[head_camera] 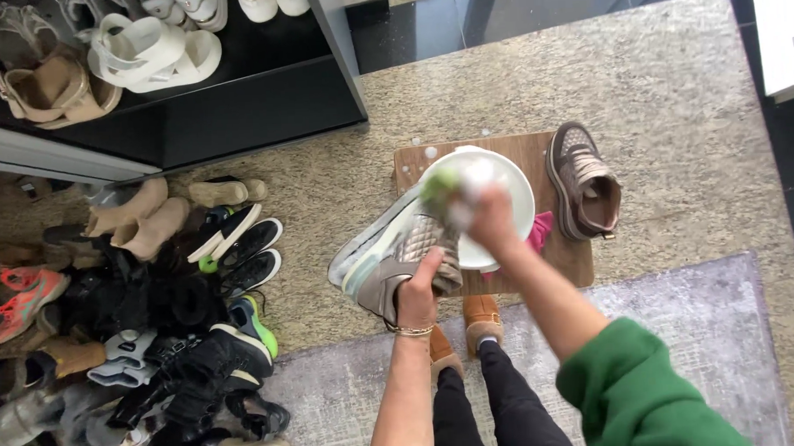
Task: The person cleans a pair of sneakers and a pair of slippers using a sponge, soapy water, and a cloth before placing them into a shoe cabinet.
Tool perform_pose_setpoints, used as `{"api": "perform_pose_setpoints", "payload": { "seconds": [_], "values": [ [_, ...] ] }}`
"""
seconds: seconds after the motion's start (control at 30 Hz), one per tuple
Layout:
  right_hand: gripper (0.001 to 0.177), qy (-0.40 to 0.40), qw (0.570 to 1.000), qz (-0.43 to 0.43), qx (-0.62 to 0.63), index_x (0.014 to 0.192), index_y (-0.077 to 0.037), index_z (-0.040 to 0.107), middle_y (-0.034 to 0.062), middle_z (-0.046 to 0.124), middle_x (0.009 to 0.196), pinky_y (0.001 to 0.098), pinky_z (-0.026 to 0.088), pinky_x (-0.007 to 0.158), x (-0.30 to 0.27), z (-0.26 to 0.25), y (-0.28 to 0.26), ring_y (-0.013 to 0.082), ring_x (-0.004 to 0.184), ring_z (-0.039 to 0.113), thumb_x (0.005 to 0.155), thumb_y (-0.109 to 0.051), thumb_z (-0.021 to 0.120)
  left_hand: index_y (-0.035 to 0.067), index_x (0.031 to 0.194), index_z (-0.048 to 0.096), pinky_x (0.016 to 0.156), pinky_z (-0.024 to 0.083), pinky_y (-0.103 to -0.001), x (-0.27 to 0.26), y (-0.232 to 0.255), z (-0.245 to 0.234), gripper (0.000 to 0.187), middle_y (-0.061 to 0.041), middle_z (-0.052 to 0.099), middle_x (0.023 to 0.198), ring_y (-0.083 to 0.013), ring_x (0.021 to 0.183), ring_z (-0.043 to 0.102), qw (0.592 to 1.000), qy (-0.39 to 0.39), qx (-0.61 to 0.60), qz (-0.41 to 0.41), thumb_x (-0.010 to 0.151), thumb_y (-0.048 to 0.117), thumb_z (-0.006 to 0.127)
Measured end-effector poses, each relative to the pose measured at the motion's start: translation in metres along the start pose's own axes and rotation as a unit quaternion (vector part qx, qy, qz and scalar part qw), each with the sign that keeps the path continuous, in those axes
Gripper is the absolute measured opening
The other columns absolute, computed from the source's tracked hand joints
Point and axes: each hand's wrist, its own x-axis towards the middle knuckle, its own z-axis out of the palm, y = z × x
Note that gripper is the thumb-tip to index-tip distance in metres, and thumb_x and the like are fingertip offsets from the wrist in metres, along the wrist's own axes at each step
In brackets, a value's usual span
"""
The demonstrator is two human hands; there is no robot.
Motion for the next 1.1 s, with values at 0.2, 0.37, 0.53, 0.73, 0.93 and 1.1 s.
{"api": "perform_pose_setpoints", "payload": {
  "seconds": [0.2, 0.37, 0.53, 0.73, 0.93, 1.1],
  "values": [
    [0.018, 0.031, 0.998, 0.046, -0.005, 0.086, -0.007, 0.07, 0.0197, 0.068, 0.072, 0.0555, 0.055, 0.072, 0.005, -0.015, -0.025, 0.0456, 0.076, 0.07, 0.084, -0.024, 0.075, 0.006, 0.107, 0.082, 0.079, 0.055, -0.044, -0.024, 0.012, 0.018, 0.025, -0.029, 0.073, 0.091, -0.031, 0.09, 0.071, 0.953, -0.014, 0.297, 0.055, 0.095, 0.027, 0.072],
    [0.016, 0.048, 0.994, 0.075, -0.07, 0.085, -0.011, 0.07, 0.0138, 0.069, 0.07, 0.0555, 0.057, 0.072, 0.015, -0.02, -0.006, 0.0411, 0.072, 0.071, 0.084, -0.025, 0.076, 0.017, 0.142, 0.057, 0.115, 0.04, -0.028, 0.051, -0.058, -0.056, 0.04, -0.016, 0.057, 0.145, -0.0244, 0.134, 0.056, 0.811, -0.156, 0.494, 0.272, 0.103, 0.018, 0.048],
    [0.013, 0.062, 0.997, 0.045, -0.01, 0.084, -0.009, 0.072, 0.0171, 0.07, 0.071, 0.0532, 0.056, 0.07, -0.003, -0.019, -0.037, 0.0435, 0.072, 0.071, 0.082, -0.021, 0.078, -0.012, 0.085, 0.075, 0.059, 0.057, -0.039, -0.004, 0.004, 0.007, 0.033, -0.022, 0.068, 0.073, -0.0244, 0.065, 0.063, 0.997, -0.013, 0.071, 0.009, 0.089, 0.021, 0.076],
    [0.021, 0.068, 0.991, 0.117, 0.013, 0.09, -0.004, 0.073, 0.0204, 0.07, 0.075, 0.0545, 0.055, 0.069, 0.011, -0.015, 0.018, 0.0441, 0.075, 0.07, 0.088, -0.024, 0.077, 0.002, 0.074, 0.072, 0.049, 0.055, -0.024, -0.029, 0.019, 0.011, 0.024, -0.008, 0.066, 0.066, -0.0121, 0.059, 0.064, 0.979, -0.094, 0.137, 0.116, 0.094, 0.014, 0.071],
    [0.023, -0.058, 0.968, 0.182, 0.163, 0.098, -0.008, 0.074, 0.0117, 0.074, 0.084, 0.0401, 0.06, 0.065, 0.008, -0.045, -0.036, 0.0254, 0.079, 0.072, 0.092, -0.027, 0.064, 0.009, 0.099, 0.082, 0.052, 0.058, -0.027, -0.002, -0.012, -0.009, 0.027, -0.014, 0.072, 0.061, -0.0184, 0.061, 0.073, 0.815, -0.046, 0.492, 0.303, 0.101, 0.032, 0.068],
    [0.028, -0.082, 0.98, 0.053, 0.172, 0.114, 0.001, 0.072, 0.0253, 0.072, 0.102, 0.0553, 0.052, 0.094, 0.002, -0.043, 0.014, 0.0392, 0.099, 0.069, 0.09, -0.012, 0.071, -0.002, 0.087, 0.079, 0.066, 0.061, -0.032, -0.01, 0.023, -0.006, 0.022, -0.015, 0.073, 0.074, -0.0117, 0.069, 0.062, 0.962, -0.021, 0.24, 0.131, 0.088, 0.02, 0.082]
  ]
}}
